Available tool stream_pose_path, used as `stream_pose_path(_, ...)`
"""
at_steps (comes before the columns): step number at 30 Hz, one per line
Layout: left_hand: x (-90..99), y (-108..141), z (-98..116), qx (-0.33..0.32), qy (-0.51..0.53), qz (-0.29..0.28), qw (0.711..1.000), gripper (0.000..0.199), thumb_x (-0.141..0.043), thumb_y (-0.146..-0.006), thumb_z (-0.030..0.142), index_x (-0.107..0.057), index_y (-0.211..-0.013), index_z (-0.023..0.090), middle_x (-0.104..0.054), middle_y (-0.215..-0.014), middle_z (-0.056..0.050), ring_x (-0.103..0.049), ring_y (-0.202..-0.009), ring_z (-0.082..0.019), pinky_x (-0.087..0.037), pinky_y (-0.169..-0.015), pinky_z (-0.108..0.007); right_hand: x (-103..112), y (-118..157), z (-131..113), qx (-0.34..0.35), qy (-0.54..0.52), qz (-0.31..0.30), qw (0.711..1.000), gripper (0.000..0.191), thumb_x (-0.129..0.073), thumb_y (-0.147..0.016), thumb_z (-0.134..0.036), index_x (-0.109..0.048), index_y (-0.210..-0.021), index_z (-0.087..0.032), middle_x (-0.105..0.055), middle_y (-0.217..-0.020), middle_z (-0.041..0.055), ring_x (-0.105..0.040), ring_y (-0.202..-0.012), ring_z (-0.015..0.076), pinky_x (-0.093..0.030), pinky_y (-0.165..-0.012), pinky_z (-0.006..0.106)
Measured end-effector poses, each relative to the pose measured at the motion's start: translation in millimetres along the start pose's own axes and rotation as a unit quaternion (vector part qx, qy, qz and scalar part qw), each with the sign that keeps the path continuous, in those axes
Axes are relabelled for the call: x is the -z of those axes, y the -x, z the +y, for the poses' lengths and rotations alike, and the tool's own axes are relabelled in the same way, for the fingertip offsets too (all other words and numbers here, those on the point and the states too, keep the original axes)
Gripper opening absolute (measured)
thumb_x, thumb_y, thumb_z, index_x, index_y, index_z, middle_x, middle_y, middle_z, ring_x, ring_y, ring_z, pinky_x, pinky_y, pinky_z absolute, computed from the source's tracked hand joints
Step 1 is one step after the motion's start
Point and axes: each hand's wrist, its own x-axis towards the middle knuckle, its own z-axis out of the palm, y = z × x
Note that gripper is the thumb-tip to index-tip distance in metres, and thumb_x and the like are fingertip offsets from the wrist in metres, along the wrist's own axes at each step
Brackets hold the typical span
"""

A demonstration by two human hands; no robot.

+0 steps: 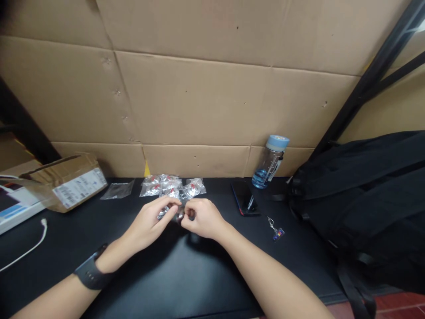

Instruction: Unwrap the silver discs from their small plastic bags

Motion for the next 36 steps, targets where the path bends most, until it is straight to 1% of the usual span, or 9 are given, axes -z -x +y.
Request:
stream_pose_path(4,4.6,0.5,0.3,-0.023,-0.005,-0.051,0.998,0.015,-0.054,-0.103,0.026,-0.068,-0.108,0.023,-0.071,-0.106,-0.004,-0.065,-0.100,-0.022,-0.049,-0.090,-0.035,-0.8,0.3,1.2,0.005,-0.008,-0.002,1.000,0.017,-0.066,-0.075,-0.013,-0.054,-0.064,-0.019,-0.055,-0.065,-0.0036,-0.048,-0.059,0.0107,-0.035,-0.059,0.023)
stream_pose_path(11,-1.5,2.7,-12.3,-0.024,-0.075,-0.110,0.991,0.016,-0.058,-0.097,0.019,-0.072,-0.102,0.025,-0.074,-0.102,-0.003,-0.066,-0.096,-0.023,-0.049,-0.090,-0.035,1.8,-0.5,3.8,-0.024,-0.053,-0.002,0.998,0.013,-0.064,-0.074,-0.012,-0.055,-0.068,-0.020,-0.054,-0.064,-0.0048,-0.047,-0.058,0.0105,-0.035,-0.057,0.022)
stream_pose_path(17,24.0,1.9,-50.3,0.110,-0.288,-0.043,0.950,0.030,-0.059,-0.095,0.031,-0.066,-0.119,0.015,-0.069,-0.115,-0.017,-0.065,-0.105,-0.034,-0.049,-0.091,-0.044,4.3,-2.7,11.6,-0.061,0.054,0.000,0.997,0.018,-0.064,-0.069,-0.014,-0.048,-0.061,-0.020,-0.054,-0.062,-0.0045,-0.045,-0.057,0.0110,-0.033,-0.057,0.023)
stream_pose_path(20,37.8,5.6,-71.9,0.207,-0.311,-0.085,0.924,0.031,-0.063,-0.091,0.035,-0.067,-0.111,0.013,-0.070,-0.103,-0.018,-0.069,-0.092,-0.035,-0.052,-0.078,-0.041,4.3,-3.8,18.4,-0.082,0.047,-0.004,0.996,0.019,-0.063,-0.068,-0.013,-0.047,-0.060,-0.021,-0.050,-0.055,-0.0060,-0.043,-0.053,0.0105,-0.031,-0.054,0.023)
stream_pose_path(23,40.9,6.7,-82.1,0.222,-0.275,-0.124,0.927,0.018,-0.066,-0.087,0.035,-0.070,-0.094,0.019,-0.073,-0.094,-0.012,-0.071,-0.086,-0.032,-0.050,-0.072,-0.036,4.0,-4.0,23.7,-0.081,0.029,-0.014,0.996,0.019,-0.064,-0.069,-0.013,-0.049,-0.060,-0.020,-0.051,-0.052,-0.0064,-0.044,-0.050,0.0095,-0.030,-0.052,0.022)
stream_pose_path(27,36.6,3.5,-78.1,0.201,-0.261,-0.112,0.938,0.010,-0.065,-0.087,0.029,-0.069,-0.093,0.023,-0.075,-0.096,-0.008,-0.071,-0.088,-0.028,-0.049,-0.075,-0.033,4.4,-3.4,26.4,-0.074,0.019,-0.031,0.997,0.017,-0.065,-0.072,-0.013,-0.053,-0.062,-0.019,-0.054,-0.053,-0.0056,-0.048,-0.050,0.0093,-0.033,-0.052,0.021)
stream_pose_path(30,35.1,1.5,-69.8,0.195,-0.248,-0.108,0.943,0.008,-0.061,-0.088,0.024,-0.068,-0.093,0.025,-0.076,-0.093,-0.005,-0.072,-0.087,-0.027,-0.048,-0.074,-0.032,6.6,-3.2,25.8,-0.051,0.009,-0.047,0.998,0.009,-0.068,-0.074,-0.013,-0.064,-0.080,-0.018,-0.064,-0.070,-0.0028,-0.056,-0.058,0.0101,-0.039,-0.058,0.021)
stream_pose_path(33,33.4,0.9,-61.4,0.210,-0.255,-0.105,0.938,0.014,-0.062,-0.090,0.034,-0.069,-0.098,0.025,-0.076,-0.100,-0.008,-0.072,-0.091,-0.029,-0.048,-0.072,-0.034,8.9,-3.4,25.6,-0.030,0.024,-0.066,0.997,0.020,-0.073,-0.076,-0.016,-0.072,-0.096,-0.020,-0.068,-0.083,0.0001,-0.059,-0.067,0.0119,-0.043,-0.064,0.022)
stream_pose_path(36,30.0,0.9,-55.2,0.210,-0.273,-0.103,0.933,0.030,-0.061,-0.091,0.048,-0.068,-0.110,0.024,-0.073,-0.113,-0.011,-0.070,-0.101,-0.033,-0.049,-0.072,-0.035,9.9,-3.9,26.9,-0.006,0.033,-0.084,0.996,0.009,-0.072,-0.082,-0.016,-0.078,-0.087,-0.020,-0.066,-0.080,0.0014,-0.059,-0.070,0.0128,-0.044,-0.068,0.023)
